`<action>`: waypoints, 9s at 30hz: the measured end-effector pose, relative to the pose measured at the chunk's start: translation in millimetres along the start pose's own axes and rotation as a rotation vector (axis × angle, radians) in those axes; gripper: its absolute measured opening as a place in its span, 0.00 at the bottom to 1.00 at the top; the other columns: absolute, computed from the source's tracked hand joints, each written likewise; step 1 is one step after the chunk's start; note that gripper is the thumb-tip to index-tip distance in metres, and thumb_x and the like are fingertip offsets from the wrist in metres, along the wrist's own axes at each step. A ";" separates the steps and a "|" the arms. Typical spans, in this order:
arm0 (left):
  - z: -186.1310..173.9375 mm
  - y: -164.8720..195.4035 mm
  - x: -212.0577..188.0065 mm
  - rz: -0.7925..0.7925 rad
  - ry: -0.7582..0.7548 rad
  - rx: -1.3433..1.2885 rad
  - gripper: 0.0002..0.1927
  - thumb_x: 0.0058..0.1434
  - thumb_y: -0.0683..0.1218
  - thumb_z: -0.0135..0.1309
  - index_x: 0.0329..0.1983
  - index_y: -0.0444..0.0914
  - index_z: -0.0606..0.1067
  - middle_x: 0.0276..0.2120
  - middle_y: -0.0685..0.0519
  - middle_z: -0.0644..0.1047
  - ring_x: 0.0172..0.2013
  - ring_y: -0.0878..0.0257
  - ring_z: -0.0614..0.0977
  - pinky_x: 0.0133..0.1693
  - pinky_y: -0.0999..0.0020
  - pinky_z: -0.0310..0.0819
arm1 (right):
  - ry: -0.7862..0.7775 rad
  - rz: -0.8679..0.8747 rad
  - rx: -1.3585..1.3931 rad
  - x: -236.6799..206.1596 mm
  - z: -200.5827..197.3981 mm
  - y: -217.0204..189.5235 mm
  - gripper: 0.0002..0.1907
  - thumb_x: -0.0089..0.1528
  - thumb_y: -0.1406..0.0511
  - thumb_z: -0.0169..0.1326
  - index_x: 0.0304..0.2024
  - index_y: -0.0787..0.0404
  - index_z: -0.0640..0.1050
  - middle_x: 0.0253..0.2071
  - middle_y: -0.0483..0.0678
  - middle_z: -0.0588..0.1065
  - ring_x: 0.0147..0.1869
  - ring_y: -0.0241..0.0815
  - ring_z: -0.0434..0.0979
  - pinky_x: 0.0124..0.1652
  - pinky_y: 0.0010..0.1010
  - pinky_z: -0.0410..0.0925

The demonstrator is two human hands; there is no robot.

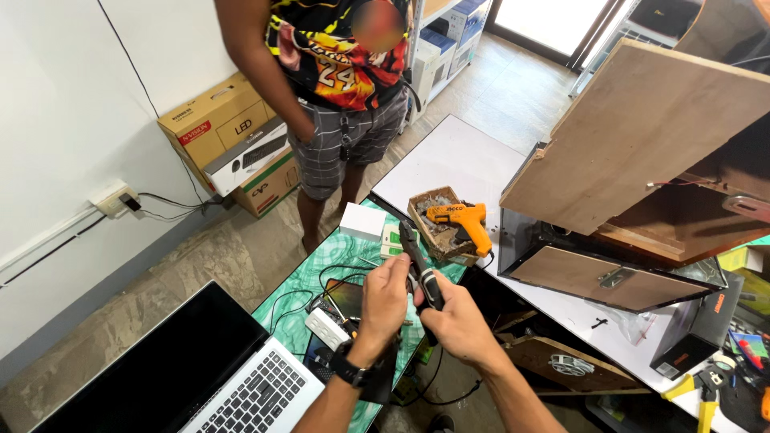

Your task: The person repairs a small electronic circuit board at a cluttered workbench. They use a screwdriver on the board, strip and position red and white wires, connect the wires to the board, and handle a handheld meter device while checking the assembly.

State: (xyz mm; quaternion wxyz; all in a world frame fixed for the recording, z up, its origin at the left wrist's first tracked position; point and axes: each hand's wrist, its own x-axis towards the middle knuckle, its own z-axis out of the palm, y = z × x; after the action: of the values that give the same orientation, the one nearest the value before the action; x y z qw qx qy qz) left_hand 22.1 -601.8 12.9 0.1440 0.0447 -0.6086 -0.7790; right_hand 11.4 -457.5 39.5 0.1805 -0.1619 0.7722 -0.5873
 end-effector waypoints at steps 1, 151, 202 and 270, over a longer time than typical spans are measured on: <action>1.0 -5.3 0.6 -0.025 0.055 0.019 0.19 0.73 0.50 0.44 0.36 0.32 0.79 0.18 0.56 0.73 0.21 0.71 0.70 0.24 0.69 0.63 | 0.017 0.036 0.050 1.8 6.0 2.1 0.10 0.51 0.77 0.49 0.35 0.63 0.73 0.27 0.45 0.66 0.30 0.35 0.61 0.30 0.27 0.58; -3.9 -20.6 -2.4 -0.361 -0.271 -0.542 0.14 0.70 0.46 0.48 0.30 0.34 0.73 0.19 0.61 0.62 0.17 0.74 0.58 0.20 0.76 0.48 | 0.105 -0.809 -0.483 21.7 -50.6 -30.3 0.07 0.58 0.72 0.62 0.39 0.62 0.81 0.37 0.48 0.76 0.38 0.44 0.76 0.37 0.32 0.69; 97.3 3.1 24.9 0.173 -0.124 0.084 0.05 0.63 0.41 0.59 0.32 0.35 0.78 0.24 0.63 0.71 0.25 0.77 0.64 0.26 0.79 0.58 | 0.282 -0.721 -0.507 11.8 -134.9 -34.0 0.05 0.62 0.71 0.60 0.41 0.63 0.78 0.38 0.48 0.76 0.39 0.42 0.79 0.40 0.28 0.72; 80.5 34.5 2.6 0.329 -0.009 0.209 0.01 0.60 0.38 0.61 0.35 0.35 0.80 0.27 0.58 0.78 0.24 0.75 0.73 0.25 0.78 0.62 | -0.186 -0.039 0.802 27.1 -119.8 12.8 0.08 0.66 0.69 0.56 0.43 0.70 0.78 0.40 0.50 0.78 0.44 0.41 0.79 0.48 0.36 0.73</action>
State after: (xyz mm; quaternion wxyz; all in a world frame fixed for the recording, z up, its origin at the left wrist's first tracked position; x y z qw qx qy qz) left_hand 5.8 -534.8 66.9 0.2612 -0.0441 -0.6858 -0.6779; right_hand -69.2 -365.2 54.1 0.2871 -0.1457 0.4594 -0.8278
